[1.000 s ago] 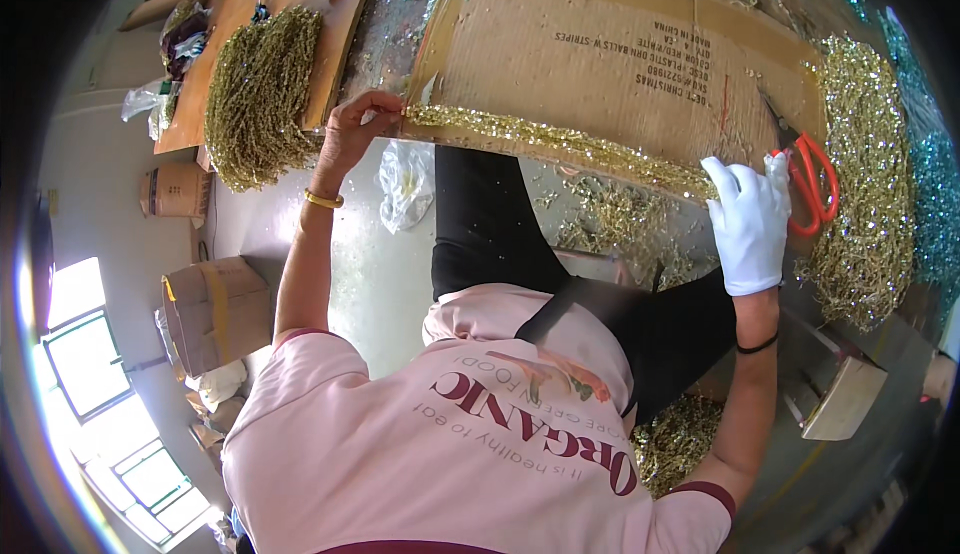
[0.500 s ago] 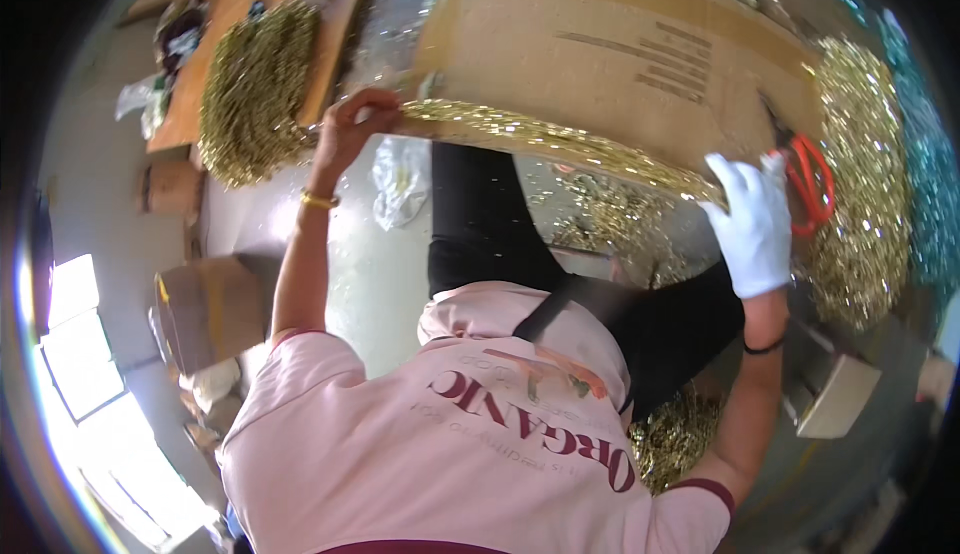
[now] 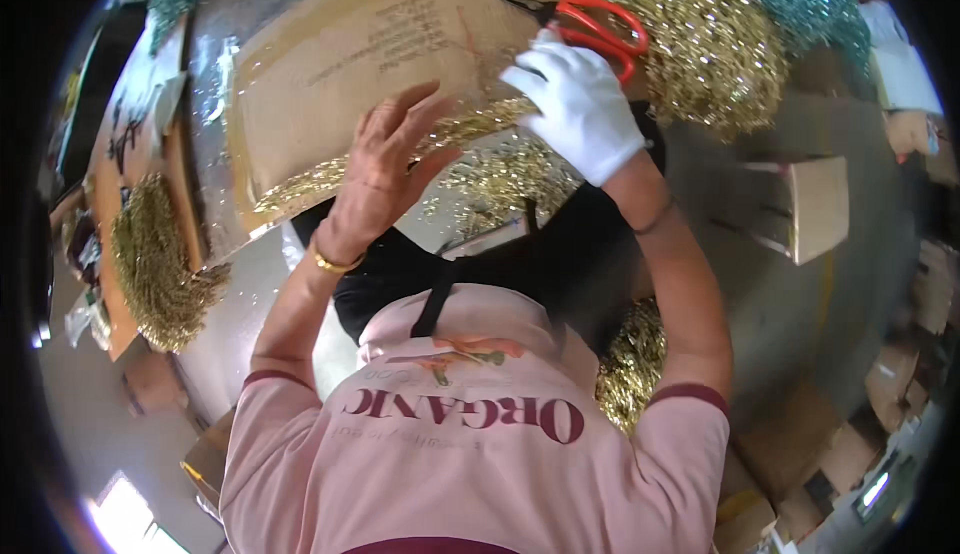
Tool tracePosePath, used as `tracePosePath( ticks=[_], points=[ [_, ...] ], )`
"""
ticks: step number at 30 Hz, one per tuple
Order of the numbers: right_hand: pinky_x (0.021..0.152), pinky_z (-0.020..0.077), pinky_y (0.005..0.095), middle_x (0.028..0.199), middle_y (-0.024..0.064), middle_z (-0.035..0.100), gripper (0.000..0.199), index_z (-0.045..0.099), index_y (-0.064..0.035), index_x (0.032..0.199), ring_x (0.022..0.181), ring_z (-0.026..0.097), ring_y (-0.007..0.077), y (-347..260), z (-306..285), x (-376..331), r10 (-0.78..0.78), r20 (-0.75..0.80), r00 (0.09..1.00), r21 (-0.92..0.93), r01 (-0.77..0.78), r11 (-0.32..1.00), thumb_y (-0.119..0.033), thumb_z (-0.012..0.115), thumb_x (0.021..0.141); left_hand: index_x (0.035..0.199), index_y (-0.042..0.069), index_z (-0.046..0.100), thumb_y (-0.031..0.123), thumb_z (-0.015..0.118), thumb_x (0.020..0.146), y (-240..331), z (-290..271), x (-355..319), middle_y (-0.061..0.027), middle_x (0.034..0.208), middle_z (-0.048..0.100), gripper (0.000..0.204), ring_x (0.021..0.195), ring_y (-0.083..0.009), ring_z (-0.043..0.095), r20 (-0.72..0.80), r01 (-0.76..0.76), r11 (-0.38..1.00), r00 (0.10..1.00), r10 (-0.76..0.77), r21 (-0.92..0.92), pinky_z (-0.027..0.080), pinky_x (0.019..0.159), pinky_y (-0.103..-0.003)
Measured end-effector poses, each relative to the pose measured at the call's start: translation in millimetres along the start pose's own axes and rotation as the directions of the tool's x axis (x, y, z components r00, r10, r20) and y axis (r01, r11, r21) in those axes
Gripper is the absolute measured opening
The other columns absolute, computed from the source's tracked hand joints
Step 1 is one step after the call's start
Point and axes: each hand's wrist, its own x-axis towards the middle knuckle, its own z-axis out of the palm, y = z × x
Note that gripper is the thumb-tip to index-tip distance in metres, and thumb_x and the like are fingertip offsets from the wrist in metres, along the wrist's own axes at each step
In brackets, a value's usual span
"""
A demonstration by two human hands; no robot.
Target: Cutting lengths of gold tinsel garland and arranging them on a cardboard template in a manufacturing setting.
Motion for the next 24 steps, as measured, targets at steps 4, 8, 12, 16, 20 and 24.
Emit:
tracePosePath(
  ticks=[4,8,12,16,20,24],
  points=[
    [0.091,0.0393,0.0372,0.112,0.0047,0.055,0.043,0.061,-0.0134,0.103,0.111,0.049,0.0226,-0.8,-3.1,-7.2,-0.008,0.035,0.999,-0.054,0.01,0.998,-0.011,0.072,0.062,0.108,0.008,0.059,0.011,0.066,0.075,-25.9,-34.8,-25.9,-0.009,0.11,0.056,0.033,0.097,-0.0276,0.053,-0.11,0.13,0.988,0.987,-0.121,0.08,0.039,0.085,-0.039],
    [0.093,0.0395,0.0374,0.116,0.0077,0.054,0.046,0.061,-0.0097,0.101,0.112,0.049,0.026,4.3,-2.0,-12.1,-0.008,0.031,0.999,-0.049,0.01,0.999,-0.003,0.072,0.058,0.105,0.011,0.062,0.004,0.064,0.074,-85.3,-95.1,-112.9,-0.0083,0.106,0.059,0.031,0.096,-0.0275,0.054,-0.268,0.425,0.868,0.894,-0.359,0.257,0.042,0.081,-0.037],
    [0.094,0.0385,0.0374,0.114,0.0071,0.054,0.046,0.06,-0.0095,0.102,0.112,0.048,0.0259,0.6,-3.9,-6.7,-0.042,0.07,0.997,-0.074,0.047,0.996,-0.003,0.073,0.058,0.103,0.009,0.063,0.005,0.067,0.073,-91.5,-137.9,-171.2,-0.0088,0.102,0.059,0.031,0.096,-0.0281,0.055,-0.254,0.573,0.799,0.813,-0.525,0.182,0.043,0.083,-0.036],
    [0.094,0.038,0.0377,0.111,0.0065,0.054,0.046,0.06,-0.0094,0.102,0.113,0.048,0.0258,3.5,-3.5,1.3,-0.076,0.104,0.992,-0.089,0.086,0.992,-0.004,0.074,0.059,0.104,0.009,0.064,0.004,0.068,0.074,-99.2,-124.3,-167.7,-0.0086,0.1,0.06,0.031,0.096,-0.0246,0.056,-0.242,0.553,0.827,0.82,-0.518,0.102,0.044,0.084,-0.033],
    [0.095,0.0378,0.038,0.111,0.0064,0.054,0.044,0.06,-0.0099,0.103,0.112,0.049,0.026,2.5,-2.5,8.0,-0.095,0.131,0.987,-0.118,0.111,0.987,-0.006,0.073,0.061,0.093,0.007,0.065,0.003,0.068,0.072,-112.4,-116.0,-164.4,-0.0068,0.094,0.06,0.021,0.089,-0.0231,0.057,-0.227,0.453,0.886,0.877,-0.424,0.094,0.045,0.079,-0.034],
    [0.096,0.0373,0.0386,0.111,0.0063,0.054,0.042,0.059,-0.0103,0.104,0.111,0.049,0.0259,5.3,3.7,12.6,-0.106,0.127,0.986,-0.124,0.122,0.985,-0.008,0.072,0.064,0.087,0.011,0.064,0.008,0.066,0.074,-116.7,-122.8,-173.1,-0.0032,0.091,0.06,0.013,0.088,-0.0215,0.056,-0.224,0.424,0.867,0.901,-0.373,0.261,0.041,0.077,-0.034]
  ],
)
